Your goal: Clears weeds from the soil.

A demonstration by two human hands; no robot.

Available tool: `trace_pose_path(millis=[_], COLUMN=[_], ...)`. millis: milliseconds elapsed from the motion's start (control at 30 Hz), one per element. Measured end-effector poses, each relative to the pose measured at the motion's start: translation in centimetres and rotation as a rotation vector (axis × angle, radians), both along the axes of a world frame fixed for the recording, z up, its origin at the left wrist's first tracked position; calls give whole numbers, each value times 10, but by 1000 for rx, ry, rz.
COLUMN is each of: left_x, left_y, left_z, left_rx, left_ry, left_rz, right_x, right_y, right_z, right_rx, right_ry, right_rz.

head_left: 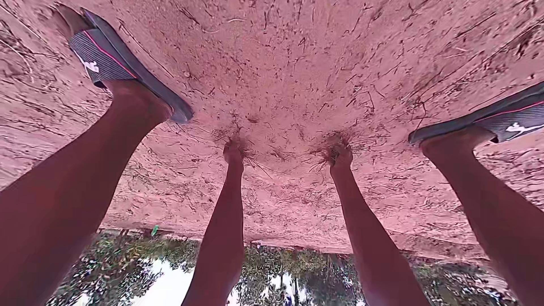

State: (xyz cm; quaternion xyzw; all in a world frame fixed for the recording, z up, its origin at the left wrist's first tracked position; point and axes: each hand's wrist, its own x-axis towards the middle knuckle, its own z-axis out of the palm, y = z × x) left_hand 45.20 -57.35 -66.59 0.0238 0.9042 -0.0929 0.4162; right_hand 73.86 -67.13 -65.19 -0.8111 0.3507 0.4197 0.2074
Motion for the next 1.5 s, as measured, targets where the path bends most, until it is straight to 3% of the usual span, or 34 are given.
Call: trace_pose_path(millis=[100, 167, 233, 300, 400, 500, 567, 667, 767, 867, 967, 1067, 1133, 1200, 1233, 1400, 1500], left_x=[61, 112, 156, 182, 174, 114, 59, -1, 15, 62, 124, 182, 199, 178, 160, 73, 110], left_y=[-2, 4, 12, 30, 56, 64, 60, 53, 47, 29, 25, 39, 51, 61, 68, 111, 151], left_z=[-14, -2, 17, 42, 65, 67, 52, 10, -15, -8, 20, 64, 90, 110, 112, 64, 19], left_rx=[35, 97, 217, 312, 296, 149, 99, -18, -195, -331, -192, 213, 394, 355, 298, 207, 425], left_ry=[35, -92, -314, -459, -298, -48, 20, -79, -130, -89, -313, -513, -430, -322, -279, -100, -51], left_rz=[-84, -99, -191, -134, 24, 0, -68, -286, -518, -707, -728, -629, -395, -216, -222, -439, -334], right_x=[-14, -24, -35, -36, 3, 58, 92, 107, 73, 40, 20, 3, 3, 11, 21, 86, 65], right_y=[63, 91, 106, 119, 131, 107, 89, 93, 110, 116, 131, 164, 192, 205, 208, 184, 193], right_z=[-15, -7, 9, 34, 56, 51, 33, 0, -21, -23, -6, 29, 53, 75, 78, 34, -2], right_rx=[-76, -53, 124, 318, 308, 151, 54, -76, -18, 53, 144, 292, 378, 396, 367, 38, 24], right_ry=[-49, -52, -46, -1, -55, -181, -239, -229, -203, -143, -12, 155, 99, -45, -141, -401, -328], right_rz=[78, 111, 112, 108, 220, 404, 503, 560, 565, 645, 673, 773, 786, 756, 797, 913, 932])
